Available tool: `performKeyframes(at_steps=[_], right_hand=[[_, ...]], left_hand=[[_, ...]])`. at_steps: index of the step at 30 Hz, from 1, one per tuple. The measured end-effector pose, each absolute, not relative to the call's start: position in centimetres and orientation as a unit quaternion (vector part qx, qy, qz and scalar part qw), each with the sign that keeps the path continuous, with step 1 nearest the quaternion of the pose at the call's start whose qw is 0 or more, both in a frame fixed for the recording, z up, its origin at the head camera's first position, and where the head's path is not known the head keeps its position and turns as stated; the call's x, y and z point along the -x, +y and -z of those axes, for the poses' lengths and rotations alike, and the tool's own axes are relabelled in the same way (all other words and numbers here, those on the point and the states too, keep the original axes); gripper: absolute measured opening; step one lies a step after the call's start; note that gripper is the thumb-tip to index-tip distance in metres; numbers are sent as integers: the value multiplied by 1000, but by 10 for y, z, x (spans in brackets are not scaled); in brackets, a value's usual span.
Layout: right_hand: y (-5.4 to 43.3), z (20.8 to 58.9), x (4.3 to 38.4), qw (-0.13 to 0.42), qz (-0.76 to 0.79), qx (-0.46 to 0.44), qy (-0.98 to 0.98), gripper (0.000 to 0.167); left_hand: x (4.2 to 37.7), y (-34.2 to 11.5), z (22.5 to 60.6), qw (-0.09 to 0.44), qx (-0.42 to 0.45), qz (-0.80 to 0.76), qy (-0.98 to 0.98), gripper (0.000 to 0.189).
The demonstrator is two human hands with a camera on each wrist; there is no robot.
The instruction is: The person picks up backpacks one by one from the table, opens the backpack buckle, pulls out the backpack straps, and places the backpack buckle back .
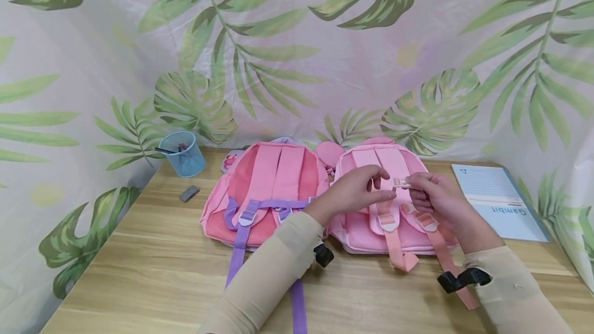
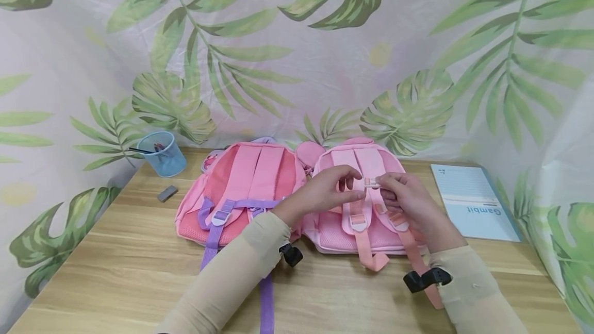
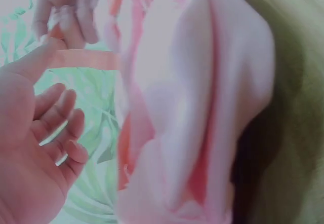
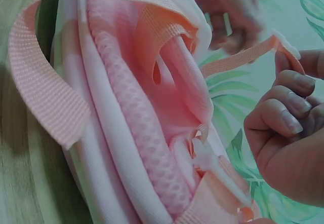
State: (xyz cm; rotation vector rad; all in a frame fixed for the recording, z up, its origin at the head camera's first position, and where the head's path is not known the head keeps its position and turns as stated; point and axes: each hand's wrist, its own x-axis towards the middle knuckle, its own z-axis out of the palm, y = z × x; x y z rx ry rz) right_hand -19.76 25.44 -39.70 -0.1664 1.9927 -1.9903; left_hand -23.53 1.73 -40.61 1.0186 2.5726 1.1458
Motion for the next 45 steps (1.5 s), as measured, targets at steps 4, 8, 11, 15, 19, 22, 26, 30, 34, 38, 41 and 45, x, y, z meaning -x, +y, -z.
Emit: performKeyframes(at_steps=[4,8,11,15,19,22,26,30,34,38,41,45], right_hand=[[253,397,197,177,687,50,703,32],[251,397,198,192,684,42,703,32],[253,396,198,198,680,42,705,36],[258,397,197,206,684,51,698,35],[261,399,197,218,692,64,685,30],[261,401,197,222,692,63,684,29],[259,401,197,220,689,52,689,28],[257,401,198,220,685,52,693,28],[254,402,199,220,679,58,698,28],[252,402,199,224,670,65,705,27],[254,401,199,230,666,58,707,27],[259,400,198,241,679,52,692,29]], left_hand=[[236,18,402,49,-365,-386,846,40],[236,18,402,44,-376,-384,842,30],[237,17,404,37,-376,-389,840,25],[237,16,407,29,-372,-405,835,22],[238,14,409,29,-369,-415,832,23],[237,14,410,32,-365,-419,831,24],[237,13,411,34,-363,-426,828,23],[237,13,412,35,-362,-427,828,21],[237,13,411,34,-363,-427,827,21],[237,13,411,32,-365,-425,828,21],[238,13,411,29,-364,-423,829,21],[237,12,412,22,-358,-428,829,19]])
